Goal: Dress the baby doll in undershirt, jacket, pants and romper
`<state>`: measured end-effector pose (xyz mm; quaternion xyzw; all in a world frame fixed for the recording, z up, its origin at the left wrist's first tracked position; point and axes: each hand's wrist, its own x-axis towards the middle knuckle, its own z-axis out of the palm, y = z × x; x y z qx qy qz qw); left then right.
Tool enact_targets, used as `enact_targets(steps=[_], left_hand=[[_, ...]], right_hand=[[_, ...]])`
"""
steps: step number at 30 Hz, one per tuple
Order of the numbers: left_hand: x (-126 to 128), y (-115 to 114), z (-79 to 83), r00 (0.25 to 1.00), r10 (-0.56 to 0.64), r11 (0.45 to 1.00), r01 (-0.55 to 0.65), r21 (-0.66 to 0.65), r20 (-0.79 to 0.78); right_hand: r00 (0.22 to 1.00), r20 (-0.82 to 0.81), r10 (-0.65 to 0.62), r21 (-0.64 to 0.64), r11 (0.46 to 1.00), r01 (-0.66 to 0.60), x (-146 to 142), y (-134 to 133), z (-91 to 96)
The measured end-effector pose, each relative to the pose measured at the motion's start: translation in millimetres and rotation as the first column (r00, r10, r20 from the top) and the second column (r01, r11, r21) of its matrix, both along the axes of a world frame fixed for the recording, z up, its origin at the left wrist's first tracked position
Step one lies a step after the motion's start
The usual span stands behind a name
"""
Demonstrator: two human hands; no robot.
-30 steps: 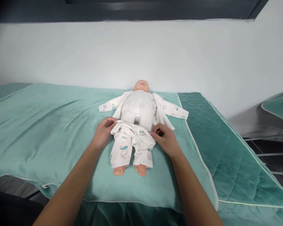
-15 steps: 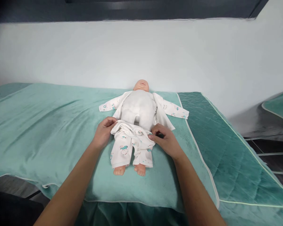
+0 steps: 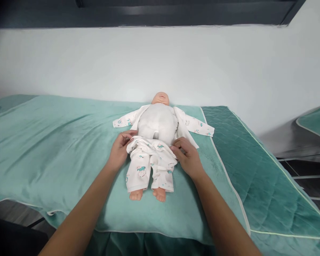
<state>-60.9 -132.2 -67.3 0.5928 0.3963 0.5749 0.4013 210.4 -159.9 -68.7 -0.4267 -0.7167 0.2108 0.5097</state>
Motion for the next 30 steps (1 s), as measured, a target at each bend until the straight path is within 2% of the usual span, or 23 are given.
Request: enact_targets(steps=[2,4,6,9,12,15,18,21,25,27,29,30], left_hand=[[3,2,2.2,1.000,0.012,1.000,-0.011,0.025,-0.027],[5,8,7.1,0.998,0.005,1.000,-0.004,0.024,-0.069],[6,20,14.2,0.989,0.048,0.999,-0.047,0.015,-0.141],[7,45,23.9,0.956,0.160,0.987,-0.158,0.025,-0.246],[11,65,26.0,0.954,0.168,0.985,-0.172,0.006,-0.249],[14,73,18.1,0.959,0.147,0.983,-0.168,-0.071,-0.244],[13,73,6.1,0.951,0.125,0.979,-0.164,-0.118,-0.282],[12,72,-1.6,0.938,0.151,0.980,-0.184,-0.080,-0.313],[9,74,-3.2,0.916,0.200,0.980,-0.188,0.069,-0.348],[7,76,-3.4,0.867,0.327,0.945,-0.300,0.132,-0.377],[3,79,-4.5,0.798,0.443,0.891,-0.442,0.103,-0.409],[2,82,-5.3,0.778,0.462,0.874,-0.482,0.066,-0.426]], right_hand=[[0.993,0.029,-0.116,0.062,0.992,0.114,-4,6,6.1],[0.984,0.073,-0.161,0.091,0.984,0.155,-7,15,16.0],[0.976,0.119,-0.182,0.047,0.983,0.177,-7,27,28.1],[0.942,0.178,-0.283,-0.065,0.952,0.299,-6,48,43.9],[0.932,0.144,-0.331,-0.111,0.931,0.348,-5,69,46.0],[0.945,0.063,-0.322,-0.201,0.923,0.328,-5,83,31.3],[0.957,-0.025,-0.290,-0.291,0.918,0.270,-4,86,13.3],[0.970,-0.135,-0.203,-0.357,0.923,0.144,0,83,5.4],[0.965,-0.239,-0.107,-0.390,0.921,0.005,8,81,4.5],[0.957,-0.280,-0.074,-0.386,0.921,-0.042,9,80,3.8],[0.948,-0.314,-0.048,-0.393,0.916,-0.084,8,80,2.7],[0.946,-0.321,-0.049,-0.396,0.914,-0.086,7,79,2.4]])
